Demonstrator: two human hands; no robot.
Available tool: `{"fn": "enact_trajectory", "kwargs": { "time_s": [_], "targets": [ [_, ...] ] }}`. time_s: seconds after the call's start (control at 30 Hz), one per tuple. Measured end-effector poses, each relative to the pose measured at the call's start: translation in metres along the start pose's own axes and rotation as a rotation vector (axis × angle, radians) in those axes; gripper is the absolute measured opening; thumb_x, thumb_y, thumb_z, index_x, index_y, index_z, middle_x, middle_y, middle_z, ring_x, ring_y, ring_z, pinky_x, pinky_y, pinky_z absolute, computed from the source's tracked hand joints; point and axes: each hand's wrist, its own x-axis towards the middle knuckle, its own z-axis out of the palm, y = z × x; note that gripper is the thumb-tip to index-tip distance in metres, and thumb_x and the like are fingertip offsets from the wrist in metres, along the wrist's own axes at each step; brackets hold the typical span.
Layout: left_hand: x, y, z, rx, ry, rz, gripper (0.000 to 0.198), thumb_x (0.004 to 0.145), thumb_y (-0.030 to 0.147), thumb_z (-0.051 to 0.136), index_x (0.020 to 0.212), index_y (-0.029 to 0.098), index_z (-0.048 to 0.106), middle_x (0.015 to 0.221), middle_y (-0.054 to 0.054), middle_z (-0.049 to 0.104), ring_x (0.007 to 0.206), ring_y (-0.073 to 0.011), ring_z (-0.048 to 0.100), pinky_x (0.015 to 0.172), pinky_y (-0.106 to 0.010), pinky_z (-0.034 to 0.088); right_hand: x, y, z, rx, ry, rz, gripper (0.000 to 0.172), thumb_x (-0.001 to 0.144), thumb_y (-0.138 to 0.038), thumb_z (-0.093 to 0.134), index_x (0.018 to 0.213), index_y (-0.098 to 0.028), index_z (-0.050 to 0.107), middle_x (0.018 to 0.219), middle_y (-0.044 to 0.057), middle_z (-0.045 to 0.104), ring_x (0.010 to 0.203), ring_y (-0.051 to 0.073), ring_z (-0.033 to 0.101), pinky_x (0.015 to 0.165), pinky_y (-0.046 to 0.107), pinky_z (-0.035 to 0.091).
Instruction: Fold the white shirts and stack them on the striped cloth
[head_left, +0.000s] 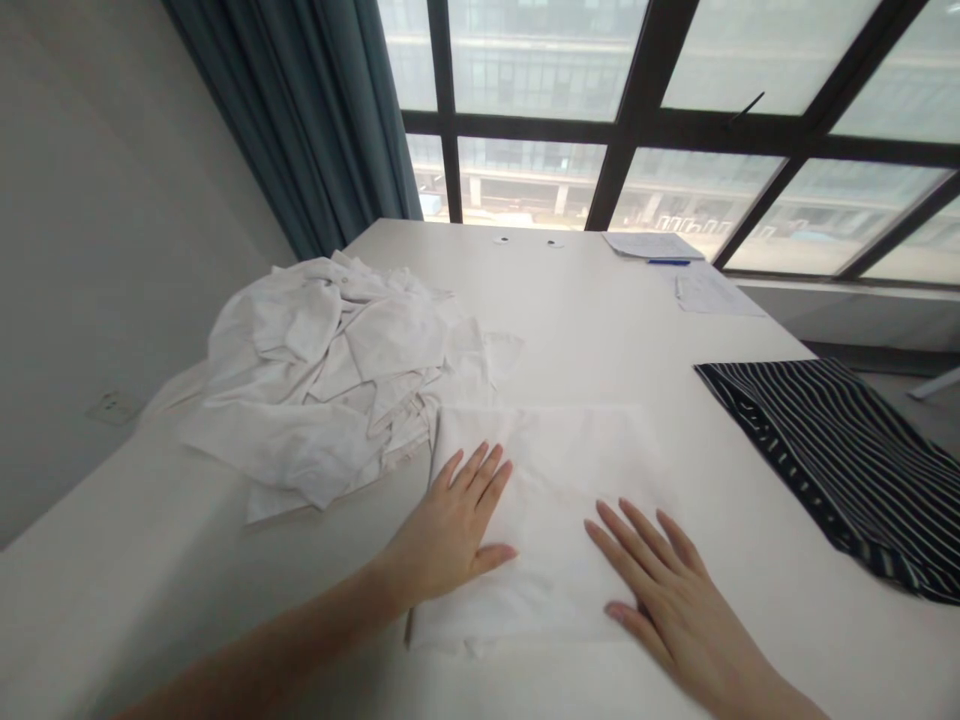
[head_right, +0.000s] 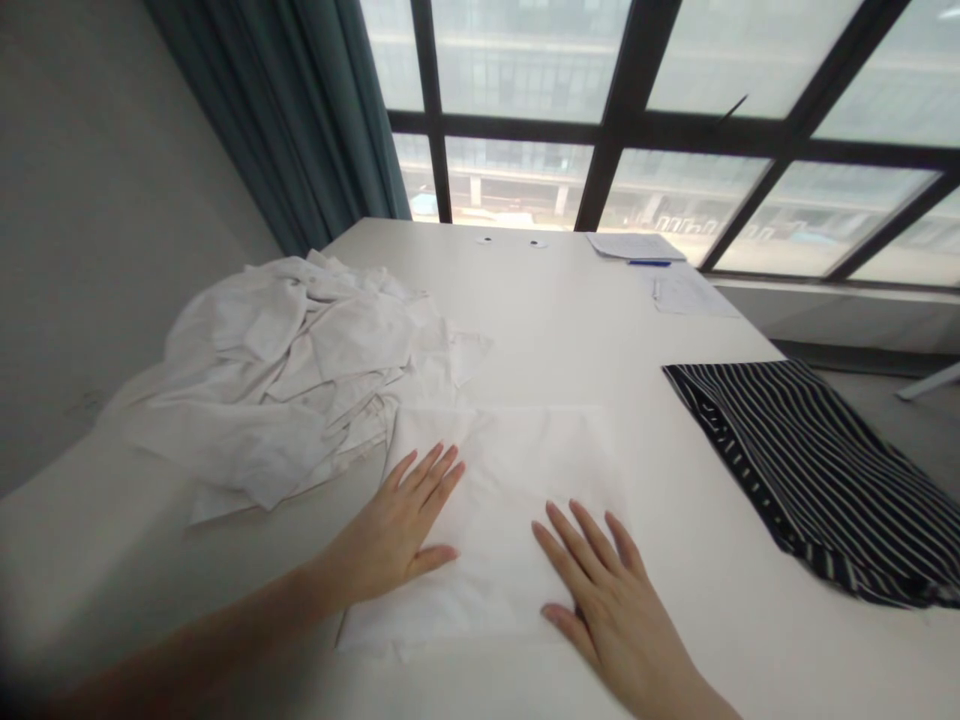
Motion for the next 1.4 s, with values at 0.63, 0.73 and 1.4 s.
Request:
{"fn": "enact_trajectory", "kwargs": {
  "time_s": [0.63,0.73,1.4],
  "targets": [
    [-0.019,0.031,-0.023,-0.326,-0.087,0.305,0.063,0.087,0.045,0.063,0.143,0.050,0.036,0.162,-0.004,0.015,0.144,-0.0374,0.025,0.112,-0.059,0.024,0.067,0.014,-0.001,0.226,0.006,0.017,0.049,0.097,-0.025,0.044,0.146,-0.024,0.041,0.150,0.009,0.044,0.142,0.024,0.033,0.111,0.048,0.035],
    [-0.018,0.032,-0.023,-0.324,-0.089,0.303,0.062,0.086,0.045,0.064,0.142,0.052,0.038,0.162,-0.002,0.016,0.144,-0.0372,0.026,0.112,-0.059,0.024,0.088,0.017,0.006,0.201,-0.014,0.012,0.050,0.100,-0.029,0.041,0.149,-0.026,0.037,0.154,0.008,0.038,0.144,0.024,0.027,0.113,0.050,0.032],
    [0.045,-0.055,-0.020,-0.085,0.030,-0.336,0.042,0.090,0.027,0.061,0.129,0.015,0.054,0.133,-0.016,0.057,0.132,-0.0320,0.043,0.109,-0.049,0.030,0.126,0.052,0.018,0.022,-0.014,0.158,0.050,0.102,-0.041,0.032,0.147,-0.021,0.041,0.152,0.007,0.043,0.140,0.027,0.034,0.113,0.049,0.022]
  ]
}}
